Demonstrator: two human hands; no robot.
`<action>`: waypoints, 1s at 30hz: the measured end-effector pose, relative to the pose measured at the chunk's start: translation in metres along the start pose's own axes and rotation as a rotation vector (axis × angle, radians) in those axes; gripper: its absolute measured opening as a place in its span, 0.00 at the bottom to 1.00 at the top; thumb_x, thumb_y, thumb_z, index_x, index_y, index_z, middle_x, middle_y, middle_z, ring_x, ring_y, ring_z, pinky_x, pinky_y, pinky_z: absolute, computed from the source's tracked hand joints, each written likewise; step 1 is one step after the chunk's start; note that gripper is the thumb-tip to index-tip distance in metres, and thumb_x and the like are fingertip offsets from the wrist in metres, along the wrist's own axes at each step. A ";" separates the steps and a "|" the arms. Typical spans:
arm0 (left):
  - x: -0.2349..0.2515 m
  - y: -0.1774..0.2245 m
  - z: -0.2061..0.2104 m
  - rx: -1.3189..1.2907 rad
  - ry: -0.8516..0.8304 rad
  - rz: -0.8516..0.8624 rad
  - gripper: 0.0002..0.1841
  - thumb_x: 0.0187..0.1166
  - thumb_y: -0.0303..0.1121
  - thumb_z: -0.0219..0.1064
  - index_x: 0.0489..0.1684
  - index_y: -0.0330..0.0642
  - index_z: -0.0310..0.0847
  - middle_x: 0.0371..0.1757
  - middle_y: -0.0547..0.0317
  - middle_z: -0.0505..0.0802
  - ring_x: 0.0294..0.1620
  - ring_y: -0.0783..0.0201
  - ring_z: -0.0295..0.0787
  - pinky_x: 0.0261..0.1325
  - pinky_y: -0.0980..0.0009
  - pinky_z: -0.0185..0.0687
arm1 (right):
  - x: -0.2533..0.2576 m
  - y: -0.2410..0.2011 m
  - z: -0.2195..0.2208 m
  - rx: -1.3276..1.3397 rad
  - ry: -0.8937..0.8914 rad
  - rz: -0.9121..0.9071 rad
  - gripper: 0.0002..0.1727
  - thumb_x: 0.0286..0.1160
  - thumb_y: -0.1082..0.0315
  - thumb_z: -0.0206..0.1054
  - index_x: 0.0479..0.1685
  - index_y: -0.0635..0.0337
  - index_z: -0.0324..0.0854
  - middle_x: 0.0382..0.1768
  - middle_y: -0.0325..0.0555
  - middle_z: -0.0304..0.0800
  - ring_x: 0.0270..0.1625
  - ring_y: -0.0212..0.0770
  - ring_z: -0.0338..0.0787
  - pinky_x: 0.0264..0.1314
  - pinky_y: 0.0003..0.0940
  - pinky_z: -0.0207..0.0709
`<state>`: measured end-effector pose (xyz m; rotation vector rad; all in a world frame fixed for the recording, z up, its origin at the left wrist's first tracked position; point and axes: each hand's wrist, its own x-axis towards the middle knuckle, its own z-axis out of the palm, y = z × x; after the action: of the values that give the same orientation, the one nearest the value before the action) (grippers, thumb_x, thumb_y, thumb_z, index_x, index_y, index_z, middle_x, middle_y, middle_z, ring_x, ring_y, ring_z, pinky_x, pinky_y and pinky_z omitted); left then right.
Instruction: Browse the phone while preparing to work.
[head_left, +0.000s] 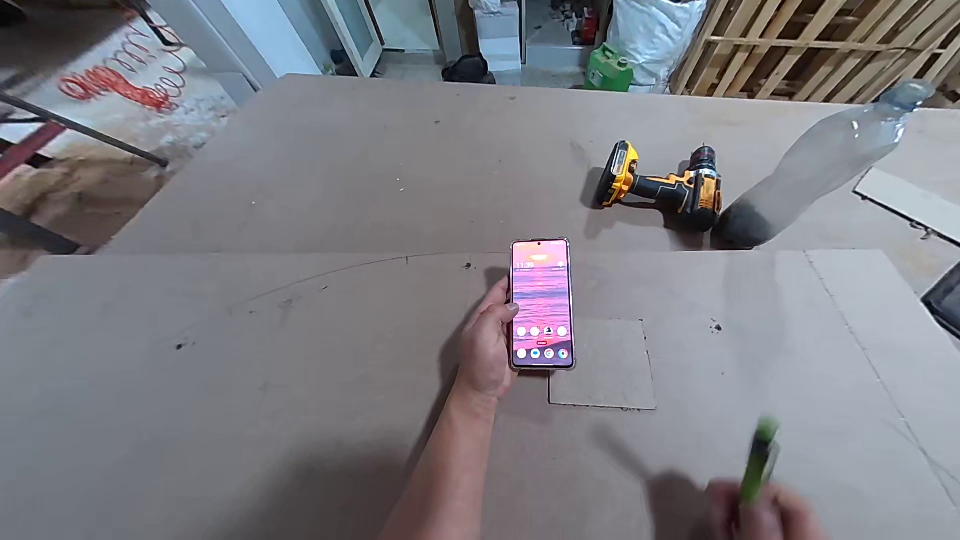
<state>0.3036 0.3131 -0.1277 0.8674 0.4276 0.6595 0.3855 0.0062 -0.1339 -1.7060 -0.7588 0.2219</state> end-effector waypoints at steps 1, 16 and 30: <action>-0.001 0.000 0.000 0.013 -0.010 -0.004 0.29 0.87 0.33 0.35 0.89 0.48 0.60 0.73 0.44 0.84 0.66 0.52 0.89 0.64 0.51 0.88 | 0.031 -0.004 0.010 0.055 0.145 0.071 0.12 0.97 0.59 0.45 0.53 0.49 0.72 0.30 0.29 0.82 0.27 0.25 0.81 0.28 0.23 0.77; 0.003 0.001 -0.003 0.042 -0.137 0.001 0.39 0.72 0.21 0.41 0.93 0.47 0.52 0.77 0.40 0.80 0.69 0.49 0.86 0.66 0.47 0.86 | 0.153 0.029 0.043 0.490 0.248 0.107 0.16 0.96 0.62 0.46 0.61 0.58 0.77 0.35 0.39 0.91 0.24 0.29 0.85 0.24 0.21 0.82; -0.001 0.015 -0.018 0.115 -0.033 0.005 0.30 0.83 0.25 0.44 0.88 0.44 0.63 0.70 0.41 0.86 0.63 0.52 0.90 0.64 0.53 0.89 | 0.153 0.028 0.047 0.462 0.137 0.081 0.14 0.94 0.62 0.49 0.69 0.54 0.69 0.35 0.37 0.85 0.28 0.29 0.83 0.29 0.20 0.81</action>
<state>0.2868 0.3295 -0.1264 0.9875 0.4370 0.6285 0.4884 0.1316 -0.1357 -1.2982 -0.4905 0.3074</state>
